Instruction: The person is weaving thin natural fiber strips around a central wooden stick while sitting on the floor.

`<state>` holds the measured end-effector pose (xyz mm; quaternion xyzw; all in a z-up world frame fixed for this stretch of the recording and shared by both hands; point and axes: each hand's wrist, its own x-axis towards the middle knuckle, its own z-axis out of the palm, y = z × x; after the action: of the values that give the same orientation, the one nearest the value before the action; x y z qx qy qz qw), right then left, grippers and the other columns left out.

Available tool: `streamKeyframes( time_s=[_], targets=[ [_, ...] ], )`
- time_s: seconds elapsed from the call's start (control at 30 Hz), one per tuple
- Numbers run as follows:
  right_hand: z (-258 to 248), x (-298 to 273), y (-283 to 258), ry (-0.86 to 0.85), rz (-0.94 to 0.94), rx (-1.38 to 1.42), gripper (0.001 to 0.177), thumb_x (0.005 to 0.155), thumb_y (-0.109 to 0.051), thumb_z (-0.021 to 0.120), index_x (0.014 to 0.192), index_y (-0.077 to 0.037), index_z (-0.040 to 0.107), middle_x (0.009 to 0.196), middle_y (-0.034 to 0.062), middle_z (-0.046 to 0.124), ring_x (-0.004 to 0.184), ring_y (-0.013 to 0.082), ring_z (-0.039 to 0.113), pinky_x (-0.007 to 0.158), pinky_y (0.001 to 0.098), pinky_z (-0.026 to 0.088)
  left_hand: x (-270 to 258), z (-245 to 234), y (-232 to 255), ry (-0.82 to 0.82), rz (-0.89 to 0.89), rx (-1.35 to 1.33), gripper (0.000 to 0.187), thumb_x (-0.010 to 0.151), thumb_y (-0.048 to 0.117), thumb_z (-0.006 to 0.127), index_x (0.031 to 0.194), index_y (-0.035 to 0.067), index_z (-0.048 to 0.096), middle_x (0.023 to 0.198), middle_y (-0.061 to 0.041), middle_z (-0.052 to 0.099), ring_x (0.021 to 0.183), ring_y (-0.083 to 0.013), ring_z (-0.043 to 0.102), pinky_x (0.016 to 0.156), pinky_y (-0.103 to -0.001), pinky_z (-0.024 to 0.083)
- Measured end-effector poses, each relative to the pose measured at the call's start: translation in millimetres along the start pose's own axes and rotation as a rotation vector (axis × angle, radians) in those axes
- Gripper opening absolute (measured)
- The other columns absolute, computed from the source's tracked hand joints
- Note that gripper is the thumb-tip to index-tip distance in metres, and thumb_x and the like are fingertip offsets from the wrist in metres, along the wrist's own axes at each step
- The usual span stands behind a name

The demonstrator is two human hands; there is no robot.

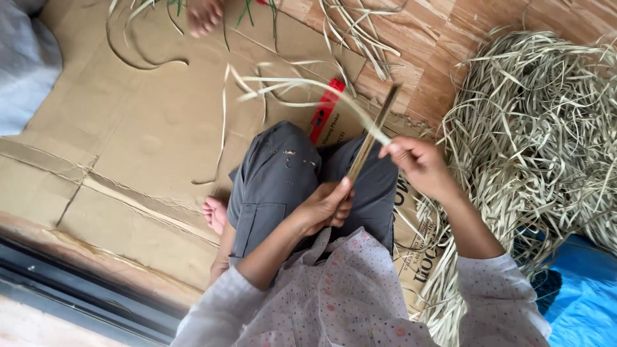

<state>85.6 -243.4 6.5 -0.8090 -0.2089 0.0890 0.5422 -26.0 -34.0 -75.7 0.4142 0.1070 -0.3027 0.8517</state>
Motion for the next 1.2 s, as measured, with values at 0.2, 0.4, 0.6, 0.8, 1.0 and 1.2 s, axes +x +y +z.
streamKeyframes(
  time_s=[0.2, 0.4, 0.6, 0.8, 1.0, 1.2],
  targets=[
    [7, -16, -31, -0.224, -0.053, -0.165, 0.027, 0.103, -0.008, 0.057, 0.082, -0.005, 0.074, 0.052, 0.0026, 0.056, 0.055, 0.0059, 0.043, 0.056, 0.0247, 0.04, 14, 37, 44, 0.126, 0.338, 0.004, 0.049, 0.102, 0.055, 0.052, 0.083, 0.01, 0.051, 0.057, 0.003, 0.036, 0.04, -0.0075, 0.038, 0.032, -0.021, 0.034],
    [-23, -27, 24, -0.198, -0.052, -0.113, 0.029, 0.106, -0.007, 0.053, 0.084, -0.002, 0.072, 0.066, 0.0116, 0.068, 0.065, 0.0146, 0.059, 0.073, 0.0339, 0.05, -3, 39, 62, 0.162, 0.358, -0.071, 0.052, 0.101, 0.054, 0.054, 0.069, 0.013, 0.048, 0.048, 0.002, 0.035, 0.03, -0.006, 0.033, 0.026, -0.019, 0.031],
    [-62, -25, 54, -0.175, -0.033, -0.206, 0.027, 0.106, -0.01, 0.055, 0.086, -0.005, 0.072, 0.055, 0.0066, 0.058, 0.052, 0.0093, 0.04, 0.056, 0.026, 0.037, -26, 18, 87, 0.062, 0.304, -0.28, 0.051, 0.101, 0.053, 0.053, 0.069, 0.016, 0.04, 0.05, 0.008, 0.026, 0.033, -0.0023, 0.03, 0.027, -0.014, 0.03],
    [-89, -21, 59, -0.115, -0.053, -0.276, 0.029, 0.11, -0.011, 0.054, 0.086, -0.007, 0.07, 0.058, 0.003, 0.055, 0.056, 0.0085, 0.034, 0.058, 0.0258, 0.035, -44, -6, 107, 0.014, 0.246, -0.383, 0.049, 0.101, 0.055, 0.051, 0.071, 0.018, 0.038, 0.052, 0.011, 0.024, 0.035, 0.0006, 0.028, 0.028, -0.01, 0.028],
    [-119, -25, 97, -0.088, 0.073, -0.385, 0.018, 0.109, -0.006, 0.055, 0.098, -0.009, 0.068, 0.072, 0.0009, 0.062, 0.05, 0.0096, 0.04, 0.05, 0.0247, 0.032, -49, -54, 103, -0.175, 0.172, -0.596, 0.045, 0.096, 0.053, 0.055, 0.069, 0.019, 0.046, 0.05, 0.009, 0.036, 0.038, -0.0011, 0.028, 0.029, -0.017, 0.018],
    [-155, -39, 122, 0.019, 0.196, -0.412, 0.019, 0.111, 0.003, 0.055, 0.105, -0.007, 0.069, 0.091, 0.0055, 0.069, 0.058, 0.0094, 0.045, 0.053, 0.0205, 0.035, -75, -90, 117, -0.173, 0.279, -0.661, 0.043, 0.1, 0.046, 0.055, 0.068, 0.016, 0.054, 0.051, 0.008, 0.046, 0.037, -0.0022, 0.034, 0.027, -0.016, 0.023]
  ],
)
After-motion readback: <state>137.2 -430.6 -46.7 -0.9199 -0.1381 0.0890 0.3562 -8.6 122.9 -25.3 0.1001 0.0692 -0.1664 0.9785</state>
